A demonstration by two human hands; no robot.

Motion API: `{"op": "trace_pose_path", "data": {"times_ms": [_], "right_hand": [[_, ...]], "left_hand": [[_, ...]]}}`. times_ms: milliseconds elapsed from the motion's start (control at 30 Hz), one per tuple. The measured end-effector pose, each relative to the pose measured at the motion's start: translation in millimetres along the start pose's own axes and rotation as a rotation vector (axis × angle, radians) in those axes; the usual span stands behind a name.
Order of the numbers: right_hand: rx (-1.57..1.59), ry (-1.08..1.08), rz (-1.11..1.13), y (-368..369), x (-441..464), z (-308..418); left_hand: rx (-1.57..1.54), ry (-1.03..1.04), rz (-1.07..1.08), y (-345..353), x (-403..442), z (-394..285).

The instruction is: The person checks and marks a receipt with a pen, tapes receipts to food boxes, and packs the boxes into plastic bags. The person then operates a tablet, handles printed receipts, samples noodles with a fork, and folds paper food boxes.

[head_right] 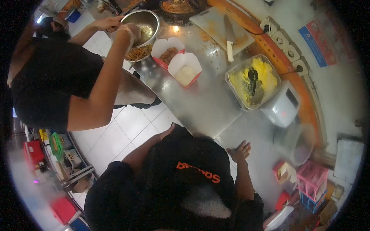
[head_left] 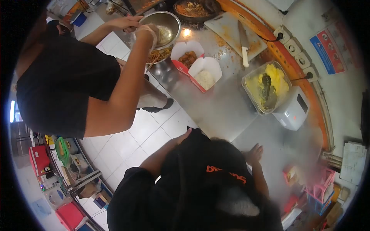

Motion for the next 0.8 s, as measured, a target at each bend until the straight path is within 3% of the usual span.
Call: {"op": "trace_pose_path", "data": {"times_ms": [100,167,233,267,333,433,467,600,667,800], "right_hand": [[0.011,-0.023,0.016,-0.4,8.3,-2.5],[0.012,-0.013,0.031,-5.5,2.4,2.6],[0.025,0.002,0.063,-10.9,-6.6,9.3],[0.025,-0.005,0.068,-8.5,-5.2,11.2],[0.016,0.013,0.045,-10.0,-6.8,10.1],[0.027,0.017,0.053,-9.4,-5.6,7.9],[0.031,0.013,0.055,-8.6,-4.8,6.7],[0.045,0.006,0.056,-3.8,1.3,0.7],[0.029,-0.026,0.031,-3.5,5.2,-1.9],[0.047,-0.017,0.043,-4.7,2.0,2.5]], "left_hand": [[-0.111,-0.055,0.002,-11.1,6.0,2.2],[-0.287,0.035,0.016,-35.2,35.3,29.0],[-0.508,0.210,-0.286,-66.2,34.7,27.2],[-0.506,0.209,-0.295,-71.8,33.6,30.4],[-0.114,0.522,-0.735,-90.5,-6.0,-4.6],[0.116,0.717,-0.985,-100.2,-32.2,-32.0],[0.254,0.801,-1.039,-100.8,-36.9,-41.9],[0.391,0.783,-1.059,-85.4,-50.4,-83.1],[0.666,0.845,-1.128,-69.8,-54.5,-106.1],[0.901,0.847,-1.164,-63.6,-57.8,-130.5]]}}
Point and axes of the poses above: each hand's wrist, its own x-axis towards the middle knuckle, its own y-axis out of the palm, z = x × y, the point moved 7 cm from there along x, towards the middle knuckle, and after that the axes turned 15 degrees about z, right-handed, at the moved point
